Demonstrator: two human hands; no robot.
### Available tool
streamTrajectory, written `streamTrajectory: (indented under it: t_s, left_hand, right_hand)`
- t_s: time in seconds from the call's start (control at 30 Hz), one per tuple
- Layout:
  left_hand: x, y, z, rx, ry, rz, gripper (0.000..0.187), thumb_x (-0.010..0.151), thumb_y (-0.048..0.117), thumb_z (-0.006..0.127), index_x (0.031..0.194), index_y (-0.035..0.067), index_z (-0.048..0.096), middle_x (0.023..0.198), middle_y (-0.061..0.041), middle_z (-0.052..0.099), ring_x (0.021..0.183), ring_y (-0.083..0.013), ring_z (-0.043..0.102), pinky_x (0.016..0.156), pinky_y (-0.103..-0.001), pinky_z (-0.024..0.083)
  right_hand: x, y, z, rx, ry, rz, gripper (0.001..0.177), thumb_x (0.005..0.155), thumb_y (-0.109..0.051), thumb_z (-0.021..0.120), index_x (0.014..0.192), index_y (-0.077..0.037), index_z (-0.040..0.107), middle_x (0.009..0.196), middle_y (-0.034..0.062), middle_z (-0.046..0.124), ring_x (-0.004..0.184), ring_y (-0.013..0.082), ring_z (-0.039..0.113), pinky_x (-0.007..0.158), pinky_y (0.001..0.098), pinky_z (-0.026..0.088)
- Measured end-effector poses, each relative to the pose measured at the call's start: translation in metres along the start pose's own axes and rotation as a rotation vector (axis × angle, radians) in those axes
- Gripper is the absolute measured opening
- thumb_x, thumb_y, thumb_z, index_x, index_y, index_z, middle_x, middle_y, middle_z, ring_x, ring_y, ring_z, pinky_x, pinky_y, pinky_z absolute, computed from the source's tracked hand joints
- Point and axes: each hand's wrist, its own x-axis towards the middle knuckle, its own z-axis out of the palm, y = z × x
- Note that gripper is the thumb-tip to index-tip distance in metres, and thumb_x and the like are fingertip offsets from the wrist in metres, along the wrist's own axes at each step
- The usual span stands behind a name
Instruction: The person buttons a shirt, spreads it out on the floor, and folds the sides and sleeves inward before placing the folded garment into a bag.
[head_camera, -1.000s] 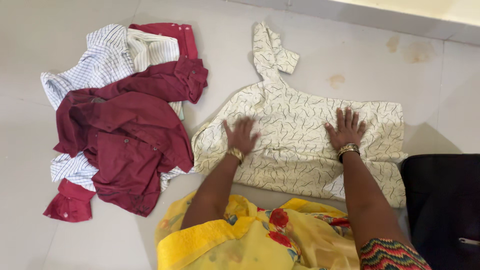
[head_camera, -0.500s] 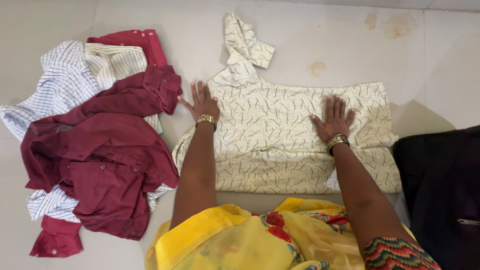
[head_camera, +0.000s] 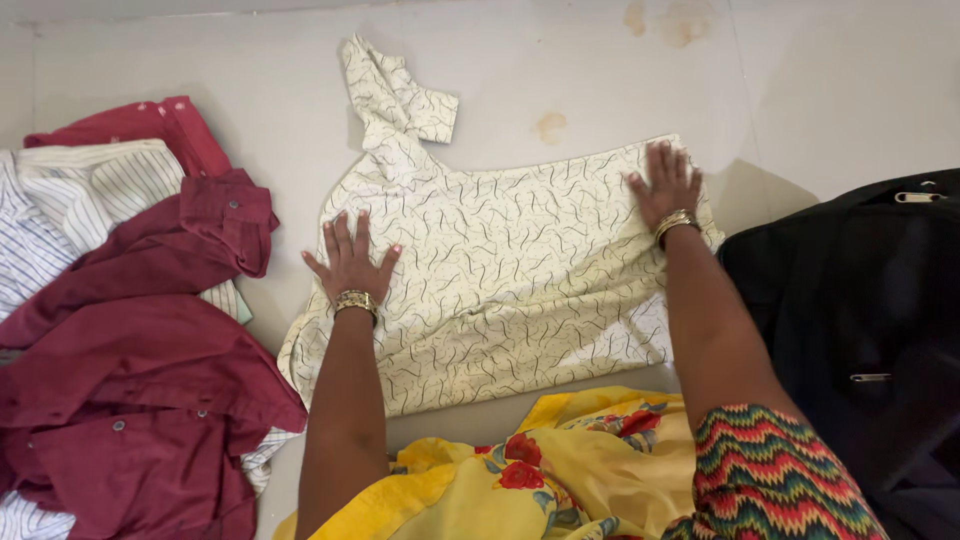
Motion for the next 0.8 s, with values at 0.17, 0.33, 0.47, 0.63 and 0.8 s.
streamTrajectory:
  t_s: [0.17,0.33,0.47,0.63,0.8]
  left_hand:
    - [0.004,0.004,0.000,0.023,-0.035,-0.034,0.088,0.090,0.082,0.027,0.163,0.036,0.009,0.172,0.000,0.005,0.157,-0.0253,0.002,0.117,-0.072,-0.002]
    - [-0.007,0.007,-0.013,0.007,-0.025,-0.046,0.087,0.091,0.081,0.027,0.163,0.034,0.008,0.171,0.000,0.006,0.157,-0.0273,0.001,0.116,-0.073,-0.002]
    - [-0.017,0.009,-0.026,-0.051,-0.046,-0.053,0.086,0.091,0.079,0.033,0.163,0.036,0.011,0.171,0.000,0.010,0.157,-0.0272,0.002,0.117,-0.072,-0.002]
    - [-0.020,0.008,-0.031,-0.081,-0.081,-0.068,0.086,0.091,0.079,0.035,0.162,0.037,0.013,0.172,0.001,0.010,0.158,-0.0273,0.001,0.117,-0.073,-0.002]
    - [-0.022,0.007,-0.029,-0.074,-0.064,-0.047,0.084,0.090,0.080,0.036,0.161,0.041,0.013,0.171,0.003,0.009,0.157,-0.0253,0.000,0.118,-0.071,-0.004]
  right_hand:
    - [0.033,0.006,0.004,-0.014,0.099,-0.014,0.079,0.097,-0.063,0.028,0.165,-0.025,0.010,0.173,0.0030,0.004,0.151,0.0287,0.003,0.117,0.0563,0.002]
    - [0.095,-0.055,0.017,0.212,0.329,0.019,0.045,0.105,-0.045,0.057,0.135,-0.012,0.060,0.146,0.0120,0.055,0.140,0.0307,0.047,0.119,0.0585,0.029]
    - [0.140,-0.198,0.045,0.828,0.409,-0.496,0.048,0.096,-0.025,0.078,0.136,-0.008,0.058,0.142,0.0136,0.061,0.131,0.0288,0.059,0.106,0.0414,0.052]
    - [0.149,-0.318,0.059,0.519,0.215,-0.371,0.114,0.076,-0.023,0.094,0.160,0.002,0.021,0.141,0.0362,0.041,0.124,0.0470,0.048,0.097,0.0467,0.047]
    - [0.188,-0.353,0.012,0.357,0.284,-0.430,0.027,0.098,-0.018,0.065,0.119,-0.001,0.068,0.115,0.0254,0.071,0.106,0.0411,0.069,0.094,0.0480,0.056]
